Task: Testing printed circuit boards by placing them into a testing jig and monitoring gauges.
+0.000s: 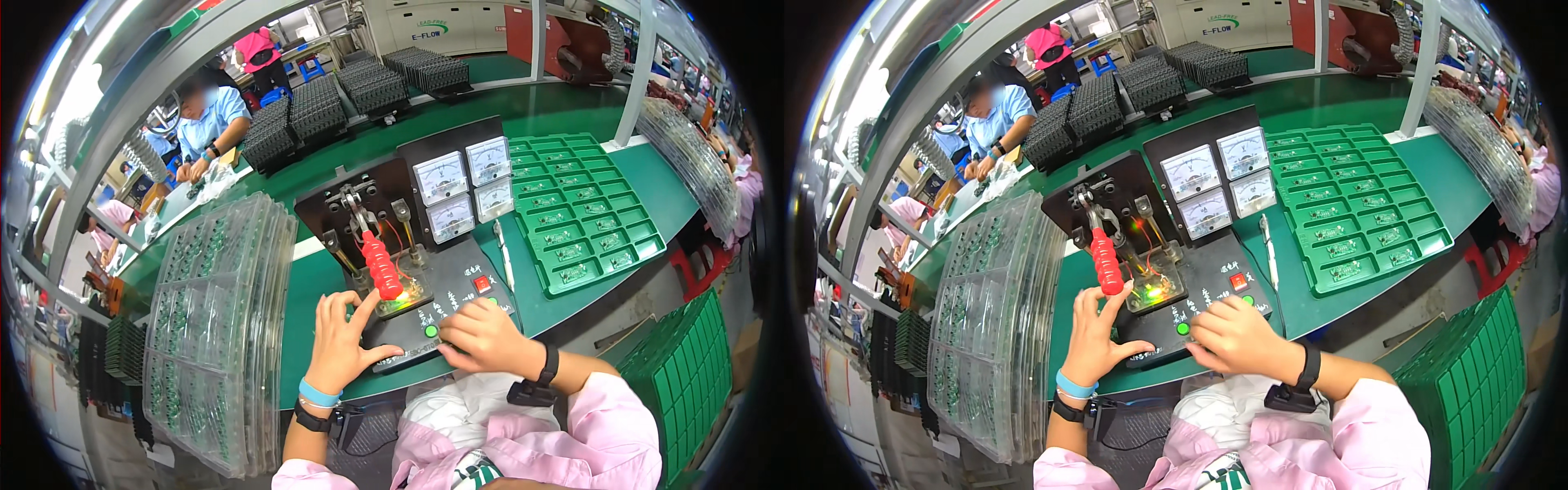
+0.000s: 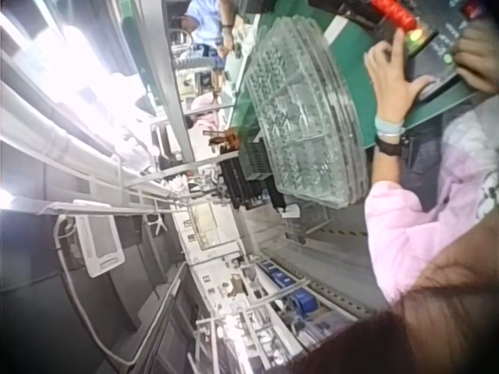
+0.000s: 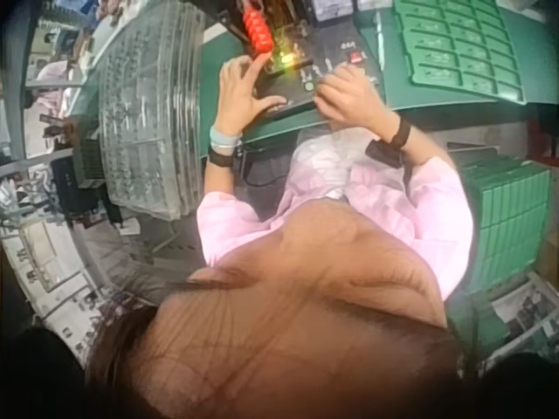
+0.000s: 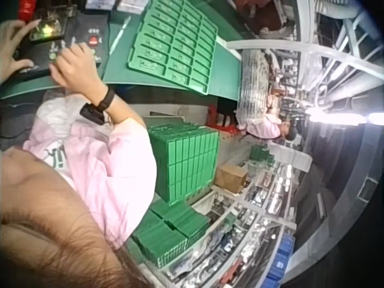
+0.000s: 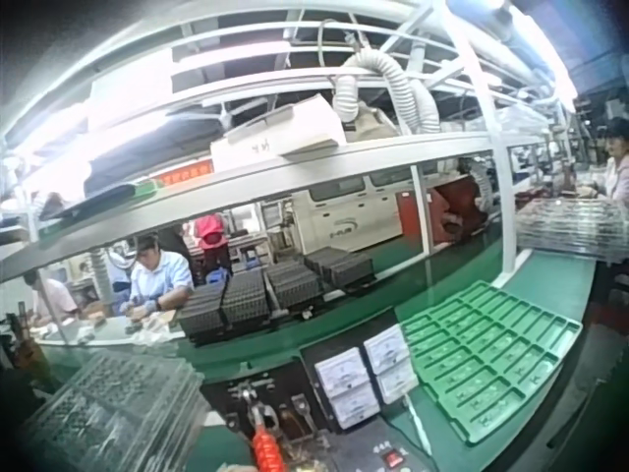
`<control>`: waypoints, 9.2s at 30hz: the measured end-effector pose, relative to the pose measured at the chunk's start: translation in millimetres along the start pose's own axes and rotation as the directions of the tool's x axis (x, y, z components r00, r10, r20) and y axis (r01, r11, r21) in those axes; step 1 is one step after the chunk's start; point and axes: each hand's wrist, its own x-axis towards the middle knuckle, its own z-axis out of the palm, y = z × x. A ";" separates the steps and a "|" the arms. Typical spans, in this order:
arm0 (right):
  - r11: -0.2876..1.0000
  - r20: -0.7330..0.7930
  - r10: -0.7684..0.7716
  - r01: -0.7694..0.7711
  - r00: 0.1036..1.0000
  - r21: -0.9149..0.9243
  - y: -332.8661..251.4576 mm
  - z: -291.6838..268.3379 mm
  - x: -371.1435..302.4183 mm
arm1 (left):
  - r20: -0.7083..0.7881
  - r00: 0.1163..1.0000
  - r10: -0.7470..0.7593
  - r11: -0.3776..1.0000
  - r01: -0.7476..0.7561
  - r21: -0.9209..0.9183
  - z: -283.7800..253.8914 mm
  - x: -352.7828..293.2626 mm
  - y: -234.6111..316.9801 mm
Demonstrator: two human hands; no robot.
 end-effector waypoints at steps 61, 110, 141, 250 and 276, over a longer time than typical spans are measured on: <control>0.599 -0.501 0.778 -0.690 0.379 0.407 358.2 -130.5 -33.6 | -0.054 0.996 -0.066 0.979 0.054 -0.196 16.4 14.2 73.7; 0.994 -0.298 0.033 -0.064 0.954 -0.094 -5.1 31.6 -34.6 | 0.128 0.987 -0.101 0.993 0.107 -0.039 -3.5 0.3 -9.9; 0.754 0.254 0.311 -0.401 0.916 0.520 53.4 11.3 67.7 | -0.095 0.956 -0.278 0.960 0.272 -0.068 12.0 -53.1 -29.1; 0.795 -0.061 0.356 -0.268 0.932 0.545 44.7 -9.7 59.3 | -0.105 0.980 -0.166 0.984 0.171 0.042 8.9 -61.2 -40.2; 0.626 0.073 0.596 -0.520 0.800 0.581 96.1 -43.9 -12.5 | -0.178 0.980 0.087 0.985 -0.058 0.163 41.8 31.6 60.5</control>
